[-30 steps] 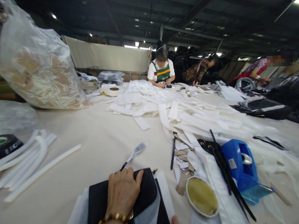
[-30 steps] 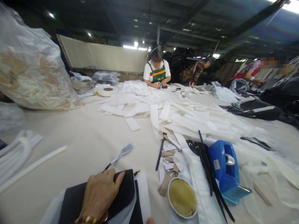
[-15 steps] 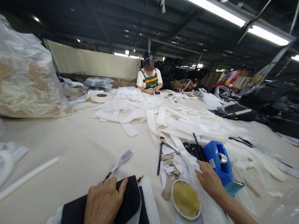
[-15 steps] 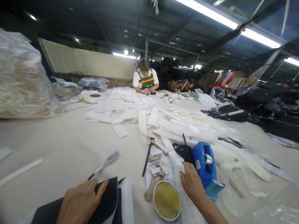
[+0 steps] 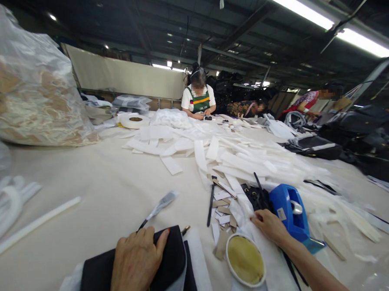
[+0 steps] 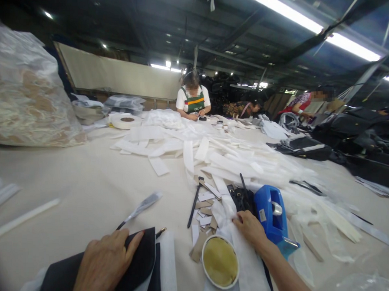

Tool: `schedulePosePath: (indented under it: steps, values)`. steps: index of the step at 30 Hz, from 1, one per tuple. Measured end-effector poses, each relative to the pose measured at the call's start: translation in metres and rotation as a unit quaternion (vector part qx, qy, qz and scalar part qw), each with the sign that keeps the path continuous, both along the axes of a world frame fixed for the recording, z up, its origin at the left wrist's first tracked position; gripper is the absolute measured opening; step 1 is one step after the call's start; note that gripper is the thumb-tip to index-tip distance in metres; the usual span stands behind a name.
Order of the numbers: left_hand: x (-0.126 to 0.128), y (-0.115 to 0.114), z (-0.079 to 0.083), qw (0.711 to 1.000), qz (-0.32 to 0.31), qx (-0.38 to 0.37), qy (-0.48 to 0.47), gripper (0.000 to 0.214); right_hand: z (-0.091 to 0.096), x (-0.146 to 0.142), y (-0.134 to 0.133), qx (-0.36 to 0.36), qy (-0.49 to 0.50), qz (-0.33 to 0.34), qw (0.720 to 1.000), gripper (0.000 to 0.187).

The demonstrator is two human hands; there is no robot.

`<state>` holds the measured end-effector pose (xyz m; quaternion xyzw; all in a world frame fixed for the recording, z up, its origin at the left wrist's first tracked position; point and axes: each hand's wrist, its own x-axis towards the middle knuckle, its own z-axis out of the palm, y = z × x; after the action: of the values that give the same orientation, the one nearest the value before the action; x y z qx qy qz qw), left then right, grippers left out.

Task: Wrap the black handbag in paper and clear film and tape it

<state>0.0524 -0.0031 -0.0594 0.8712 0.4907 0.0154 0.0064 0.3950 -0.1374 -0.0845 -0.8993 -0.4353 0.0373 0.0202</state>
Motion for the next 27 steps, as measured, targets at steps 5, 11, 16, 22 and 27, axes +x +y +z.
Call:
schedulePosePath:
  steps: [5, 11, 16, 22, 27]
  values:
    - [-0.001, 0.0, 0.0, 1.0, -0.006, -0.002, 0.007, 0.044, -0.006, -0.003, -0.001, -0.004, -0.038, -0.013, 0.999, 0.027]
    - [-0.002, 0.0, -0.003, 1.0, -0.002, 0.011, -0.012, 0.043, -0.005, -0.009, -0.008, -0.007, -0.096, -0.006, 0.995, 0.028]
    - [-0.001, 0.001, -0.005, 1.0, 0.005, 0.027, -0.015, 0.044, 0.005, -0.017, -0.012, 0.004, -0.158, -0.012, 0.987, 0.024]
    - [-0.001, -0.001, -0.003, 1.0, -0.001, 0.014, -0.011, 0.045, 0.026, -0.022, -0.02, 0.089, -0.208, -0.004, 0.974, 0.023]
    - [-0.002, 0.0, -0.005, 1.0, 0.009, 0.009, -0.017, 0.045, 0.034, -0.035, -0.056, 0.214, -0.001, 0.019, 0.977, 0.017]
